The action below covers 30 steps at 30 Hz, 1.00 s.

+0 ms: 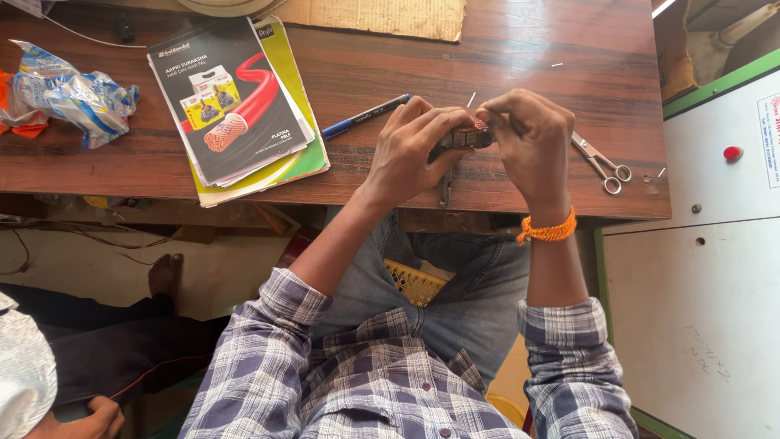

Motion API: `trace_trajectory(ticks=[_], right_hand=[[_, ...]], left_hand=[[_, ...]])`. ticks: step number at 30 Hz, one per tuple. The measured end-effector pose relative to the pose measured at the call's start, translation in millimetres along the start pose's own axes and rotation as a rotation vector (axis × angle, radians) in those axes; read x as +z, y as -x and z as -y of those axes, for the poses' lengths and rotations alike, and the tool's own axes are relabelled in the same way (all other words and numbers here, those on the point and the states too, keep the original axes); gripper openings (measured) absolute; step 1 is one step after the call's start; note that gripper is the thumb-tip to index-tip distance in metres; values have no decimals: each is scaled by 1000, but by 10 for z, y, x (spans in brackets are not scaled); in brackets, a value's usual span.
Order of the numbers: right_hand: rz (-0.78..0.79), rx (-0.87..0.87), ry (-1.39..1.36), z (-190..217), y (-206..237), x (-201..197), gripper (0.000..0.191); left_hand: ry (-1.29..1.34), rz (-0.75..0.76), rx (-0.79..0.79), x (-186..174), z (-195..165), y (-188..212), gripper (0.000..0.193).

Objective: The person sits at a workbench and works on a small mechanical component, inserting and adjusting small pins into it by hand and pressing parts into place. A screwdriver and scissors lie on the bench, and another person at the side handles small plastic packets of parts.

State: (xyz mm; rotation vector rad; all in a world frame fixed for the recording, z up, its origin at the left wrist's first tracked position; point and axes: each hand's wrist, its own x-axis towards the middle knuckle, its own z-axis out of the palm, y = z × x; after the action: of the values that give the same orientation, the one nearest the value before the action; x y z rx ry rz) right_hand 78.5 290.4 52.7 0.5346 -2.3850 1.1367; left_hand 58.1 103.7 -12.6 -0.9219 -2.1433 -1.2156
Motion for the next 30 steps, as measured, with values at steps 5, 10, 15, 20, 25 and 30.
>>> trace_trajectory(ticks=[5,10,15,20,25,30], right_hand=[[111,-131,56,-88,-187,-20,5],[85,-160,107,-146,-311,30,6],[7,-9,150,-13,-242,66,12],[-107,139,10,315,238,166,12],[-187,199,-64,347,563,474,12],[-219,467,-321,112,737,580,12]], left_hand=[[712,172,-372,-103,212,-164,81],[1058,305,-548,-110,417,-399,117],[1131,445,-329,-151,558,-477,117],[1052,493,-220,-244,643,-445,99],[770,497,-134,-300,601,-427,93],[673,410,-96,-440,434,-460,62]])
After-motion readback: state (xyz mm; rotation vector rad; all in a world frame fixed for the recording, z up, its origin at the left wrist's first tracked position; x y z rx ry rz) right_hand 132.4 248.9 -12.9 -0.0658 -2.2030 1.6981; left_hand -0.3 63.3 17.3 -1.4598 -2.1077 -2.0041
